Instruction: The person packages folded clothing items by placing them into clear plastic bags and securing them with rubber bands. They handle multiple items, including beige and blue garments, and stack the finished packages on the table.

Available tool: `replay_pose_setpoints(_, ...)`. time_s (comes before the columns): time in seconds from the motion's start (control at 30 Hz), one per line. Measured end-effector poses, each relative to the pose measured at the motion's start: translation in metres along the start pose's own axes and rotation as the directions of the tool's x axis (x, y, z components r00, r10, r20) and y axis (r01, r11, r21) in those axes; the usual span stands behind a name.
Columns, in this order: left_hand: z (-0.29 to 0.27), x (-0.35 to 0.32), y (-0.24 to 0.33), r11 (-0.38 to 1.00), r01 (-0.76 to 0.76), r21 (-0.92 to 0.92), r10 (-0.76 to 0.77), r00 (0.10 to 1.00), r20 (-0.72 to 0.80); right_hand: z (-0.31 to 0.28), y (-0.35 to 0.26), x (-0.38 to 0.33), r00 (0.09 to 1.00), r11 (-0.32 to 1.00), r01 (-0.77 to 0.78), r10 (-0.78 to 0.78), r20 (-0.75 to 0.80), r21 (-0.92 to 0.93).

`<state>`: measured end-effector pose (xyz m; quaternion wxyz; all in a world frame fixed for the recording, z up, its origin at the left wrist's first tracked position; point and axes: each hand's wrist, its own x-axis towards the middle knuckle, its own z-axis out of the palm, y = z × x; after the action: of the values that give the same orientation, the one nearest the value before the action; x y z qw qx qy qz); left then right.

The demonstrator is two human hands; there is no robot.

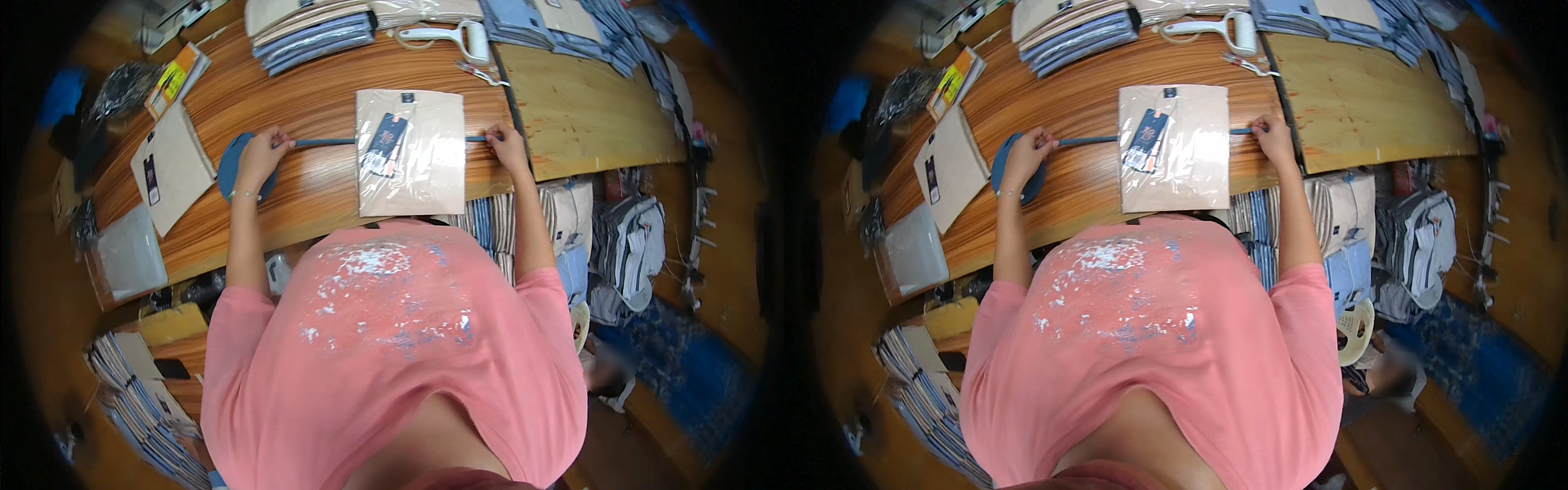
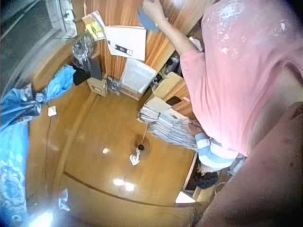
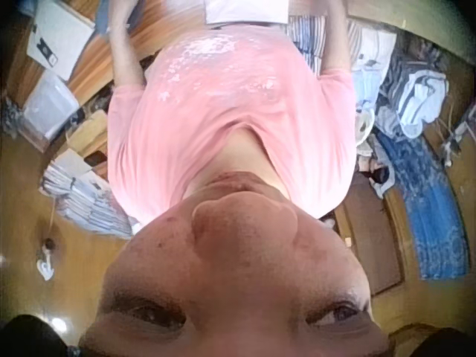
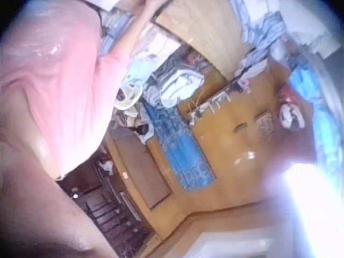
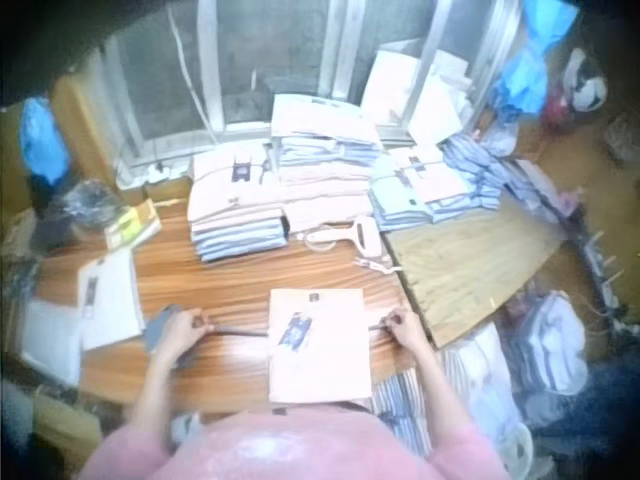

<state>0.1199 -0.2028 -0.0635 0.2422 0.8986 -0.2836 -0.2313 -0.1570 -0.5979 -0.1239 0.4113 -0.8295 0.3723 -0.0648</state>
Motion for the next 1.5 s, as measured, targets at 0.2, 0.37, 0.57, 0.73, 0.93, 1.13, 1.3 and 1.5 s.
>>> replay_pose_setpoints(0.2, -0.005, -0.014, 0.021, 0.899, 0.103, -0.426, -0.018, 0.980, 0.198, -0.018, -0.024, 0.063, 0.958, 0.944, 0.170, -0.226, -0.179, -0.284)
replay_pose_setpoints(0.37, -0.009, -0.019, 0.021, 0.877, 0.028, -0.480, 0.097, 0.968, 0.232, 0.003, -0.016, 0.118, 0.825, 0.740, 0.427, -0.553, -0.111, -0.519)
replay_pose_setpoints(0.57, -0.025, -0.028, 0.010, 0.912, 0.026, -0.408, 0.154, 0.903, 0.401, 0.013, -0.042, 0.123, 0.959, 0.770, 0.263, -0.276, 0.069, -0.582)
replay_pose_setpoints(0.73, -0.053, -0.017, 0.010, 0.997, -0.063, -0.042, 0.075, 0.841, 0.536, -0.004, -0.018, 0.113, 0.914, 0.735, 0.349, -0.403, 0.039, -0.582)
replay_pose_setpoints(0.93, -0.086, -0.005, 0.016, 0.918, -0.238, -0.318, 0.380, 0.763, 0.523, 0.029, -0.085, 0.032, 0.968, 0.863, 0.250, -0.231, -0.099, 0.439)
replay_pose_setpoints(1.13, -0.088, 0.018, 0.030, 0.846, -0.299, -0.442, 0.508, 0.703, 0.497, 0.144, -0.221, -0.112, 0.844, 0.656, -0.345, -0.097, 0.528, 0.671)
replay_pose_setpoints(1.3, -0.091, 0.029, 0.033, 0.822, -0.525, -0.221, 0.562, 0.686, 0.463, 0.190, -0.245, -0.110, 0.827, 0.612, -0.349, -0.155, 0.540, 0.710)
replay_pose_setpoints(1.5, -0.105, 0.028, 0.033, 0.833, -0.539, -0.125, 0.502, 0.642, 0.579, 0.207, -0.260, -0.101, 0.836, 0.580, -0.360, -0.146, 0.529, 0.730)
